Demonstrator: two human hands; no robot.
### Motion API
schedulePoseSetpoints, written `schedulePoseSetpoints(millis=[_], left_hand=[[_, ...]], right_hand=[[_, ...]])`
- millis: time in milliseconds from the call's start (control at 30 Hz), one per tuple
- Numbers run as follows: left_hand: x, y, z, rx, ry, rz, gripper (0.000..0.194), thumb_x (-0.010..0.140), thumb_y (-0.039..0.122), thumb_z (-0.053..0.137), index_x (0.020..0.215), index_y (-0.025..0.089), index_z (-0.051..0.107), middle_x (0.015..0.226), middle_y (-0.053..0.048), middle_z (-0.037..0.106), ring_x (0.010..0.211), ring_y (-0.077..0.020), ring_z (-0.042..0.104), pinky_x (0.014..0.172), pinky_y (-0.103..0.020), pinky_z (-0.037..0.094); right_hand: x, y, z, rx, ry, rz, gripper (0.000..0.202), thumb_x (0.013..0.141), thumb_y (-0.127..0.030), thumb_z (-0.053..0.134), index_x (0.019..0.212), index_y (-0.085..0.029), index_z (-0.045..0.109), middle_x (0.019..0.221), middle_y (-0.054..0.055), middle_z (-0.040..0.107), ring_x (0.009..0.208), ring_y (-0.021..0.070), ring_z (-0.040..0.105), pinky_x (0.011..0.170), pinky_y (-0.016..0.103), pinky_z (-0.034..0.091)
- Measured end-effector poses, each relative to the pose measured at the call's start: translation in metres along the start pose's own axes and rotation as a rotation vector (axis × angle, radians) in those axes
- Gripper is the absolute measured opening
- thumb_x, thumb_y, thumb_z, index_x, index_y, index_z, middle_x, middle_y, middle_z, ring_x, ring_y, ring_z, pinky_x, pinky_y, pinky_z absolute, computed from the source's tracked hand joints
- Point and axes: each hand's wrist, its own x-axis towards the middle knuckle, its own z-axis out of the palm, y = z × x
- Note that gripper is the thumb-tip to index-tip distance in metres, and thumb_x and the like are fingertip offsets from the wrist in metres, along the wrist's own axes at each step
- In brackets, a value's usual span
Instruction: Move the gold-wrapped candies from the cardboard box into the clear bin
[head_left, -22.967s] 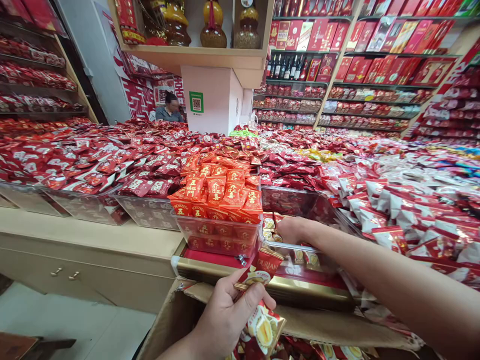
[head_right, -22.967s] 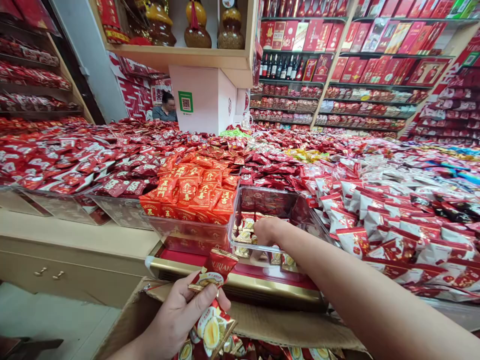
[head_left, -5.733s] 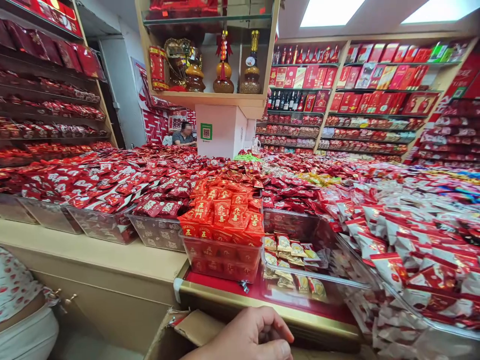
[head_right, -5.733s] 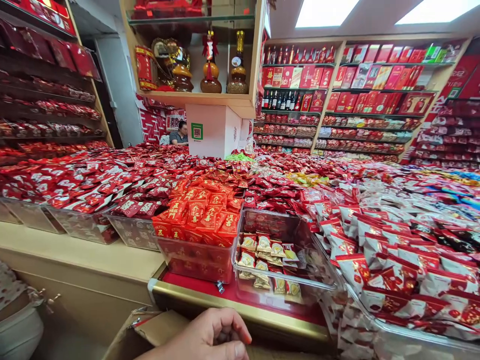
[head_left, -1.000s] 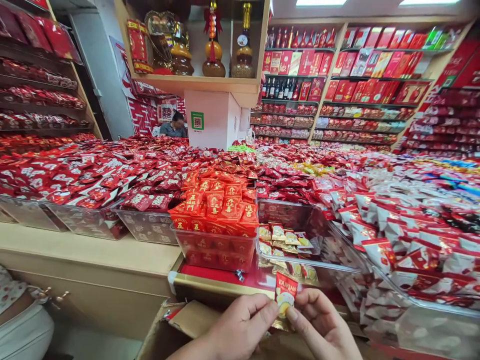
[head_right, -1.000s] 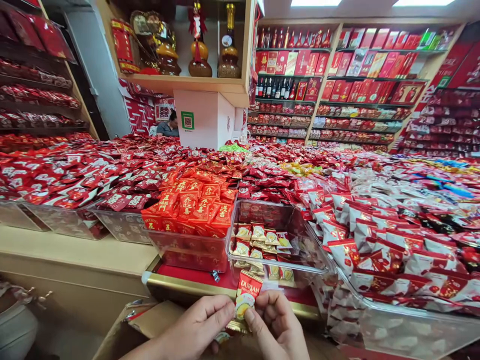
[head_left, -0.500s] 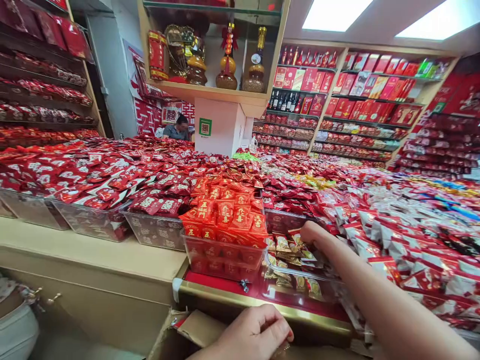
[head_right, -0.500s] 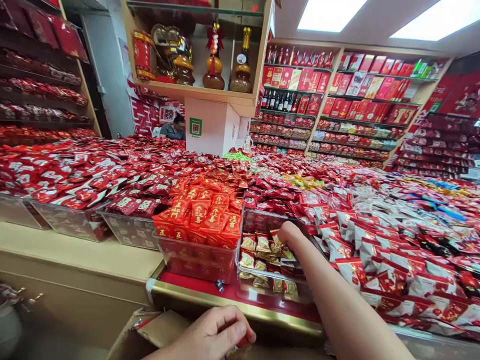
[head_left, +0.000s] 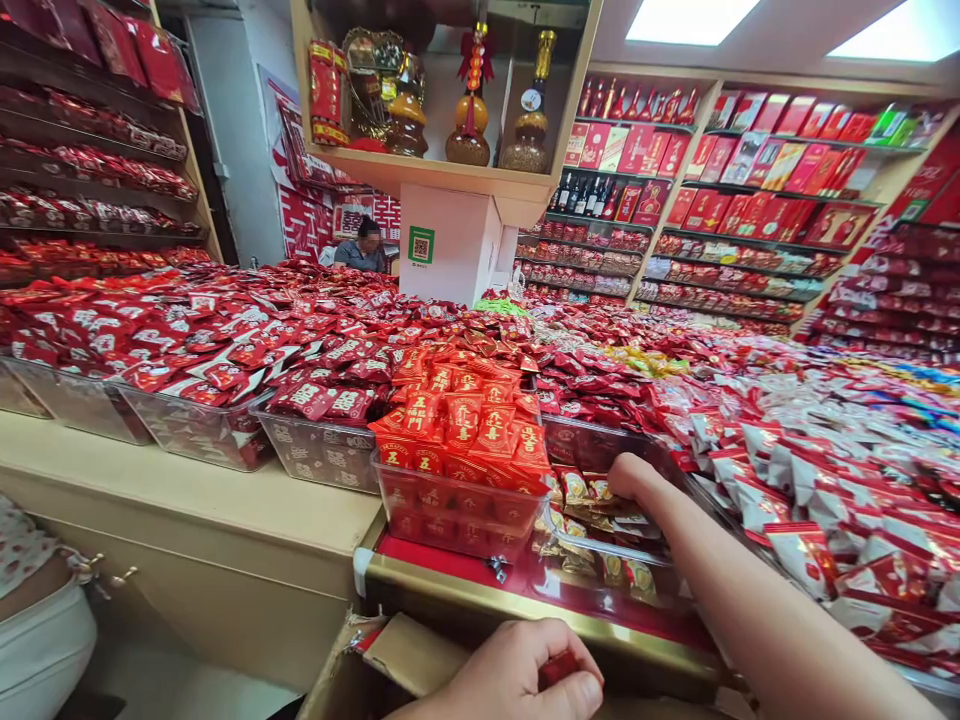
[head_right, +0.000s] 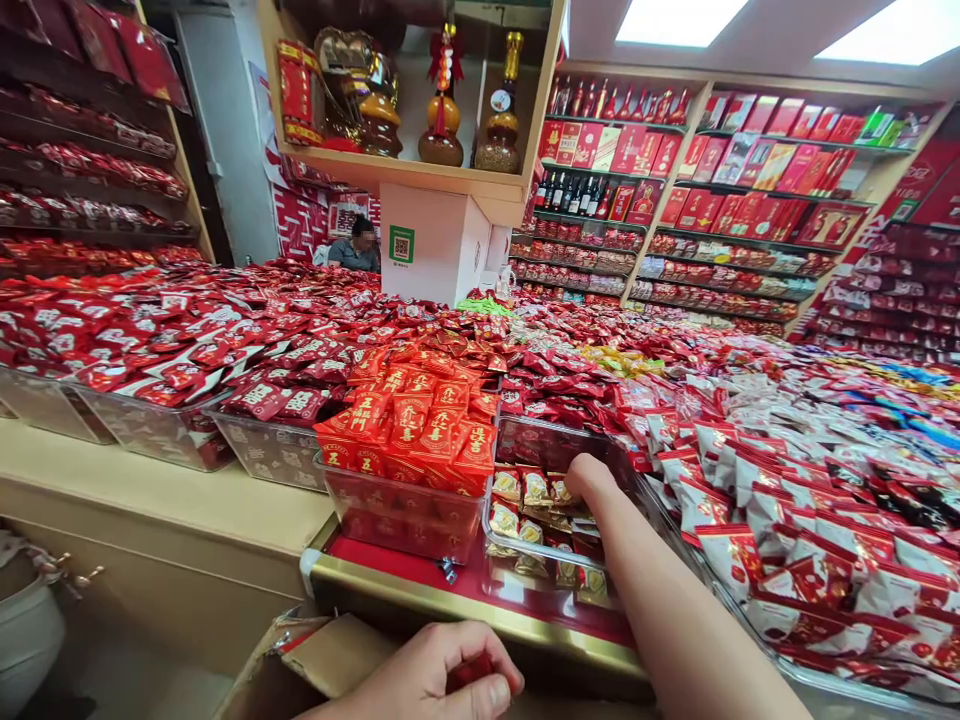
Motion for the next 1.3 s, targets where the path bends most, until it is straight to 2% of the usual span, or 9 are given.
schedulePoseSetpoints(millis=[133, 267, 467, 633, 700, 833, 1000, 1133, 1300], left_hand=[[0.003, 0.003, 0.001, -0.157, 0.062, -0.103, 0.021, 0.068, 0.022, 0.051, 0.089, 0.017, 0.052, 0.066, 0.004, 0.049, 0.053, -0.0064, 0.039, 0.052, -0.020, 0.035], [0.005, 0.002, 0.000, -0.510, 0.143, -0.087, 0.031, 0.070, 0.028, 0.056, 0.097, 0.019, 0.045, 0.089, -0.003, 0.055, 0.072, -0.0120, 0.053, 0.062, -0.027, 0.046], [0.004, 0.003, -0.005, -0.697, 0.143, -0.007, 0.025, 0.082, 0.033, 0.044, 0.104, 0.021, 0.043, 0.096, -0.006, 0.060, 0.073, -0.0134, 0.061, 0.057, -0.023, 0.046], [0.007, 0.007, -0.006, -0.673, 0.135, 0.006, 0.023, 0.085, 0.034, 0.039, 0.106, 0.023, 0.037, 0.101, -0.006, 0.059, 0.065, -0.0143, 0.065, 0.048, -0.018, 0.043], [0.007, 0.008, -0.004, -0.646, 0.137, 0.023, 0.018, 0.085, 0.032, 0.038, 0.100, 0.022, 0.036, 0.093, -0.004, 0.061, 0.065, -0.0146, 0.065, 0.049, -0.018, 0.043], [0.006, 0.009, -0.001, -0.607, 0.144, -0.005, 0.018, 0.083, 0.034, 0.043, 0.090, 0.021, 0.034, 0.077, 0.000, 0.063, 0.061, -0.0144, 0.065, 0.048, -0.019, 0.043], [0.010, 0.008, -0.001, -0.648, 0.218, -0.061, 0.023, 0.078, 0.036, 0.052, 0.083, 0.017, 0.041, 0.075, 0.000, 0.061, 0.059, -0.0101, 0.062, 0.050, -0.017, 0.039], [0.010, 0.009, -0.005, -0.787, 0.261, 0.052, 0.017, 0.078, 0.028, 0.054, 0.086, 0.015, 0.046, 0.084, -0.002, 0.061, 0.072, -0.0083, 0.058, 0.064, -0.020, 0.042], [0.009, 0.012, -0.004, -0.801, 0.339, 0.109, 0.030, 0.072, 0.011, 0.061, 0.096, 0.017, 0.043, 0.096, -0.005, 0.061, 0.083, -0.0114, 0.057, 0.077, -0.026, 0.042]], right_hand=[[-0.008, -0.004, -0.002, -0.043, -0.078, 0.074, 0.016, 0.076, -0.026, 0.056, 0.082, -0.011, 0.059, 0.078, 0.006, 0.063, 0.070, 0.0129, 0.059, 0.063, 0.027, 0.047], [-0.024, -0.017, -0.025, -0.020, -0.012, 0.054, 0.011, 0.071, -0.015, 0.054, 0.074, -0.009, 0.063, 0.075, 0.018, 0.065, 0.073, 0.0228, 0.062, 0.061, 0.029, 0.044], [-0.109, -0.038, -0.061, 0.335, 0.206, -0.318, 0.019, 0.079, -0.036, 0.044, 0.081, -0.021, 0.055, 0.077, 0.002, 0.064, 0.067, 0.0130, 0.057, 0.060, 0.022, 0.042], [-0.188, -0.026, -0.038, 0.474, 0.275, -0.386, 0.021, 0.074, -0.042, 0.050, 0.079, -0.022, 0.055, 0.071, 0.003, 0.059, 0.060, 0.0153, 0.053, 0.054, 0.026, 0.042], [-0.200, -0.023, -0.027, 0.592, 0.187, -0.354, 0.022, 0.074, -0.040, 0.052, 0.088, -0.023, 0.056, 0.076, 0.003, 0.059, 0.062, 0.0152, 0.054, 0.055, 0.025, 0.043], [-0.204, -0.024, -0.013, 0.843, -0.017, -0.387, 0.019, 0.077, -0.037, 0.049, 0.077, -0.021, 0.059, 0.073, 0.003, 0.059, 0.067, 0.0152, 0.055, 0.060, 0.025, 0.045], [-0.214, -0.022, -0.009, 0.917, 0.205, -0.472, 0.007, 0.077, -0.024, 0.052, 0.077, -0.022, 0.059, 0.085, 0.005, 0.061, 0.081, 0.0164, 0.056, 0.071, 0.025, 0.046], [-0.226, -0.024, -0.003, 0.892, 0.362, -0.467, 0.014, 0.073, -0.019, 0.055, 0.080, -0.027, 0.065, 0.091, 0.004, 0.063, 0.080, 0.0156, 0.057, 0.070, 0.026, 0.047], [-0.223, -0.023, 0.010, 0.909, 0.279, -0.424, 0.016, 0.071, -0.026, 0.060, 0.086, -0.025, 0.064, 0.070, 0.003, 0.062, 0.052, 0.0117, 0.052, 0.045, 0.021, 0.045]])
